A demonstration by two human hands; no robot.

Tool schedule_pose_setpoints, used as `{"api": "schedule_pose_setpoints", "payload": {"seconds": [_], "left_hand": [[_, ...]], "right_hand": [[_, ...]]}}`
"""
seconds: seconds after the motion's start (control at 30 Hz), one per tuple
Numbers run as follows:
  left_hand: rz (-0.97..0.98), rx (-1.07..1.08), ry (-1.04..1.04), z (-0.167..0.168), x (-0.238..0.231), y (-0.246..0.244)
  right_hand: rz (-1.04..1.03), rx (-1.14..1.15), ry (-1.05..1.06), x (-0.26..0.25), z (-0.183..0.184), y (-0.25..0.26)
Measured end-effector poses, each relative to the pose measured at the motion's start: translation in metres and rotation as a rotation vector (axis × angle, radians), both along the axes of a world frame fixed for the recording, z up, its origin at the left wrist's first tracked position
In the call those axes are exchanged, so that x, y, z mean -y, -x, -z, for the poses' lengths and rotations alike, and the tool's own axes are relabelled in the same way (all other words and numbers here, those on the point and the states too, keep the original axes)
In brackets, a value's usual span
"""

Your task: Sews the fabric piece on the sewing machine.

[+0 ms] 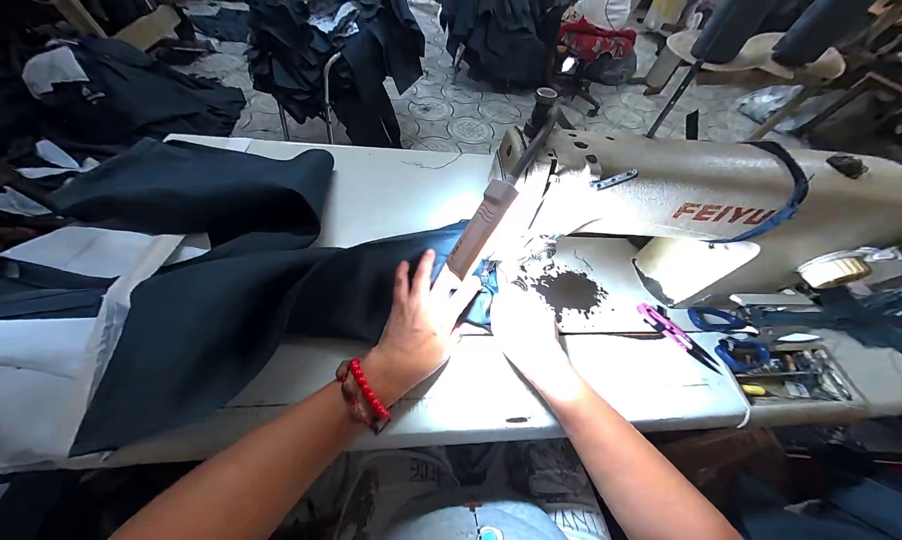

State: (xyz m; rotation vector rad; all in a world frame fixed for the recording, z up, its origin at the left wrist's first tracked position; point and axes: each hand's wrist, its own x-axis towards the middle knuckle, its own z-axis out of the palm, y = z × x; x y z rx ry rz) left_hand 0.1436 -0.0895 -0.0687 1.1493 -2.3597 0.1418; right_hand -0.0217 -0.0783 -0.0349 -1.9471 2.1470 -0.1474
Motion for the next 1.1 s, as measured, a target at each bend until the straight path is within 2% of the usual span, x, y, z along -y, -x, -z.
{"api": "schedule_pose_setpoints", "payload": {"seconds": [0.1,0.17,0.2,0.3,0.37,0.43,0.57,0.67,0.73,0.87,0.93,0.97,1.03,1.1], "left_hand": [[-0.150,-0.032,0.001,0.001,-0.009,-0.016],[-0.168,-0.146,-0.127,-0.007,-0.010,-0.027],[-0.183,-0.221,-0.283,-0.018,-0.011,-0.030],[-0.193,-0.410,-0.720,-0.046,-0.006,-0.031],[-0.194,-0.484,-0.875,-0.054,-0.001,-0.029],[-0.170,-0.541,-0.947,-0.052,0.007,-0.030],[-0.068,-0.485,-0.832,-0.049,0.013,-0.042],[-0.041,-0.196,-0.594,-0.061,0.003,-0.046],[0.018,-0.018,-0.434,-0.060,0.004,-0.051],[0.137,0.196,-0.335,-0.058,0.015,-0.056],[0.141,0.262,-0.331,-0.061,0.014,-0.058],[0.150,0.295,-0.330,-0.061,0.016,-0.059],[0.171,0.331,-0.322,-0.058,0.017,-0.062],[0.234,0.318,-0.291,-0.056,0.018,-0.062]], "right_hand": [[0.010,0.559,0.199,0.004,0.017,0.021],[-0.044,0.924,0.223,0.001,0.023,0.020],[-0.090,0.978,0.219,-0.002,0.025,0.018],[-0.156,0.765,0.364,-0.007,0.031,0.009],[-0.129,0.709,0.475,-0.006,0.037,0.006],[-0.080,0.757,0.480,-0.006,0.037,0.007],[0.104,0.822,0.371,-0.016,0.024,0.012],[0.206,1.001,0.150,-0.044,0.011,0.017],[0.219,1.109,0.113,-0.068,0.012,0.017],[0.266,1.144,0.059,-0.076,0.012,0.020],[0.181,0.971,0.101,-0.076,0.014,0.024],[0.097,0.807,0.208,-0.077,0.020,0.025],[-0.168,0.502,0.574,-0.075,0.042,0.032],[-0.456,0.361,0.738,-0.068,0.054,0.042]]}}
